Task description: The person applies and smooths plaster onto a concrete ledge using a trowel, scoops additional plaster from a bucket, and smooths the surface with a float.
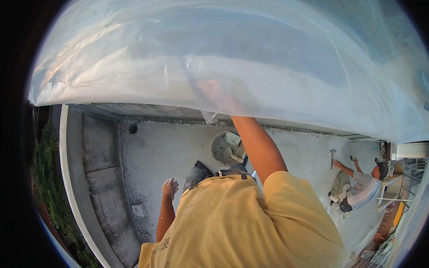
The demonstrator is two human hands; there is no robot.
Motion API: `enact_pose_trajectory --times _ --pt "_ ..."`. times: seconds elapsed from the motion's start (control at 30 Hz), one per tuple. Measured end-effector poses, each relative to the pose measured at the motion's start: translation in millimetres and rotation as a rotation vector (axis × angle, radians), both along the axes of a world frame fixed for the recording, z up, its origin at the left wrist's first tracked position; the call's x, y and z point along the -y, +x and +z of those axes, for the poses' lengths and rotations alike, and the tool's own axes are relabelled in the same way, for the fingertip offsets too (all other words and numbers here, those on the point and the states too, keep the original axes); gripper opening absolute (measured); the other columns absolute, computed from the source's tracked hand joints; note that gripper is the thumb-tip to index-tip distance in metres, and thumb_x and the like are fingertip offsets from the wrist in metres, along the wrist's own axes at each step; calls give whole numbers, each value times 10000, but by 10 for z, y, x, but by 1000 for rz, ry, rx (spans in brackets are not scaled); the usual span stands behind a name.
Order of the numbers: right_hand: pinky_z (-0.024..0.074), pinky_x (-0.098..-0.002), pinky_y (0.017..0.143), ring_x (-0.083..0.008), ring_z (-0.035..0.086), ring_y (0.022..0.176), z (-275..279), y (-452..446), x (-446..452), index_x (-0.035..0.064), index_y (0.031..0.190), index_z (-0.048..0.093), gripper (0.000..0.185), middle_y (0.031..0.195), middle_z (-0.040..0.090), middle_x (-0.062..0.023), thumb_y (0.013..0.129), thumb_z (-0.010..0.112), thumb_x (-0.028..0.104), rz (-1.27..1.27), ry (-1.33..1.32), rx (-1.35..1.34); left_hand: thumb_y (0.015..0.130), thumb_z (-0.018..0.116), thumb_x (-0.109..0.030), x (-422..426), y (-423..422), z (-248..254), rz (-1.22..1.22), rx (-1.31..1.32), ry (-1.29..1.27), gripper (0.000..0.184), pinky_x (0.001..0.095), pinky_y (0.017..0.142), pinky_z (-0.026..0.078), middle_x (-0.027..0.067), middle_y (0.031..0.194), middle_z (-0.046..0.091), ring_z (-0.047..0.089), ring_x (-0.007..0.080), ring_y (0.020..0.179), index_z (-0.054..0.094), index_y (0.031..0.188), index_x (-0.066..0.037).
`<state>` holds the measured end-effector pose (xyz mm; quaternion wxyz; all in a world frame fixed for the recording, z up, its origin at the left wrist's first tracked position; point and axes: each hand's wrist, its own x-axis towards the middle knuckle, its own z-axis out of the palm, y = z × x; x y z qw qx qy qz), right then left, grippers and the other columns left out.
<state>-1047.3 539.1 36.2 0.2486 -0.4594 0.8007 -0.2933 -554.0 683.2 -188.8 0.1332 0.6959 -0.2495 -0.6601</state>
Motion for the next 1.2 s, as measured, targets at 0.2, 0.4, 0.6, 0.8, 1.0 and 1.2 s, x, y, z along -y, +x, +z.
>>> enact_pose_trajectory --times 0.2,0.4,0.6,0.8,1.0,1.2 --pt "503 -419 739 -313 605 793 -120 -1638 -1698 -22 1004 685 408 851 644 -159 878 640 363 -368 191 -230 905 577 -324 -65 154 -95 91 81 42 434 358 754 504 134 1133 617 626 241 961 548 1244 -54" --pt "499 -411 710 -292 586 765 -315 -2094 -2393 -18 1015 686 407 834 631 -139 880 643 363 -335 358 -175 911 563 -244 -121 -445 -130 84 59 58 243 272 587 478 58 896 628 615 154 746 597 1073 -66" --pt "494 -404 681 -271 567 737 -165 -1944 -2457 -15 1026 687 407 817 618 -119 882 645 363 -80 340 -83 927 561 -264 -111 -1504 9 -97 -305 -255 258 248 575 455 36 860 621 599 117 727 604 1044 -38" --pt "490 -397 653 -250 549 708 -58 -2934 -2948 -12 1037 687 407 800 604 -100 883 647 363 -516 272 -20 926 586 -310 -308 -1731 -26 -89 -170 -144 393 294 689 485 82 936 644 630 174 845 570 1192 -21" --pt "485 -389 624 -229 530 680 -284 -2798 -2075 -9 1047 688 407 782 591 -80 885 649 362 -602 211 215 913 568 -256 -1018 -848 -445 111 -16 131 281 316 689 485 57 909 630 615 178 786 589 1132 -82" --pt "481 -382 595 -208 511 652 -298 -1520 -758 -5 1058 689 407 765 577 -60 886 652 362 -368 250 308 902 582 -263 -1252 -470 -473 209 119 215 257 313 572 462 36 811 606 593 165 681 604 1088 -87"
